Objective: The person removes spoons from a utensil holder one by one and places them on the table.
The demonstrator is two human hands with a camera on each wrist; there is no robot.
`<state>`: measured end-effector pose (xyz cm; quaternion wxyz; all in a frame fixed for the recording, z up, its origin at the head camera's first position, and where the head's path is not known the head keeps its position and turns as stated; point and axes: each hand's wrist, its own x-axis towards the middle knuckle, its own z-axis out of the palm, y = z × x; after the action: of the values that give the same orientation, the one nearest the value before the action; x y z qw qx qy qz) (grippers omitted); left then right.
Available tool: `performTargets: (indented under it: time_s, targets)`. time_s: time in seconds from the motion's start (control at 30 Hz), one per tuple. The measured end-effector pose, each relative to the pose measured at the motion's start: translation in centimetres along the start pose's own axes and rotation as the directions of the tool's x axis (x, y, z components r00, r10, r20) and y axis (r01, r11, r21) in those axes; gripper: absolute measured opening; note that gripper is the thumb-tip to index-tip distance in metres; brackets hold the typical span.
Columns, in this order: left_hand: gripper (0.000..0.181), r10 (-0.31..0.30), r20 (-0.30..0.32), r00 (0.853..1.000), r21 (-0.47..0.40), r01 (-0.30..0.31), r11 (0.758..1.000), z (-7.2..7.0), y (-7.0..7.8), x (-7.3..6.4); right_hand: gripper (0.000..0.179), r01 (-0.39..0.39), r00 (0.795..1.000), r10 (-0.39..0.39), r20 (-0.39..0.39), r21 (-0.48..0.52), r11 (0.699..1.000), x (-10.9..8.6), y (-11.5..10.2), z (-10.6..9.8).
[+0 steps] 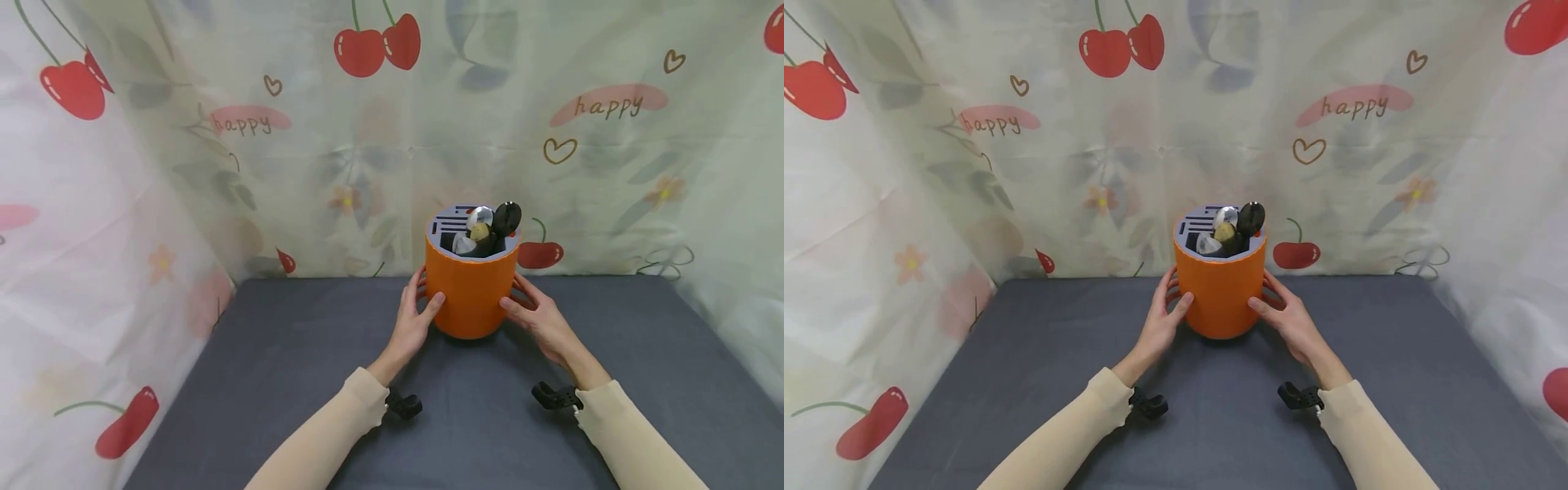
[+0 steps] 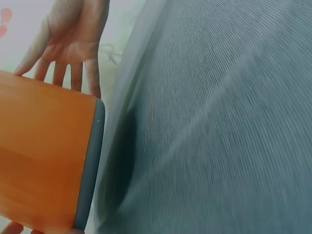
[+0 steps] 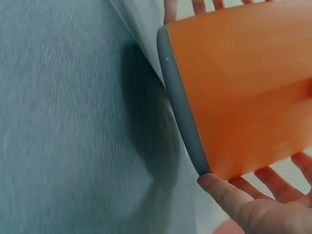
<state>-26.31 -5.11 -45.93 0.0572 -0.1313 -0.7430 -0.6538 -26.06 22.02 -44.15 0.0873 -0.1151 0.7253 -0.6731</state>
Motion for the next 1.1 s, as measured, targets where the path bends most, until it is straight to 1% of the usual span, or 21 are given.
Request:
performTargets:
  time_s: [0.2, 0.37, 0.5, 0.8, 0.97, 1.1]
  targets:
    - [0.075, 0.027, 0.001, 1.0, -0.005, -0.027, 1.0, 2.4, 0.1, 0.2, 0.08, -0.012, 1.0, 0.011, -0.011, -0.018, 1.0, -0.9, 0.1, -2.0]
    - [0.075, 0.027, 0.011, 1.0, -0.001, -0.027, 1.0, 4.0, 0.2, 0.1, 0.08, -0.004, 1.0, 0.003, -0.017, -0.016, 1.0, -1.7, 0.2, -3.6]
    - [0.074, 0.022, 0.012, 1.0, 0.011, -0.023, 1.0, 5.1, 0.1, 0.2, 0.08, -0.001, 1.0, 0.001, -0.021, 0.004, 1.0, -2.2, 0.5, -4.5]
    - [0.074, 0.016, 0.026, 1.0, 0.018, -0.017, 1.0, 6.5, 0.1, 0.5, 0.08, -0.002, 1.0, 0.002, -0.026, 0.0, 1.0, -2.5, 1.1, -5.7]
    - [0.075, 0.019, 0.044, 0.999, 0.017, -0.019, 1.0, 6.8, -0.1, 0.5, 0.08, -0.012, 0.999, 0.011, -0.041, -0.013, 1.0, -2.7, 1.4, -6.1]
    - [0.074, 0.009, 0.038, 0.999, 0.025, -0.01, 1.0, 6.9, -0.4, 0.4, 0.08, -0.021, 0.999, 0.021, -0.035, -0.015, 1.0, -2.7, 1.8, -6.1]
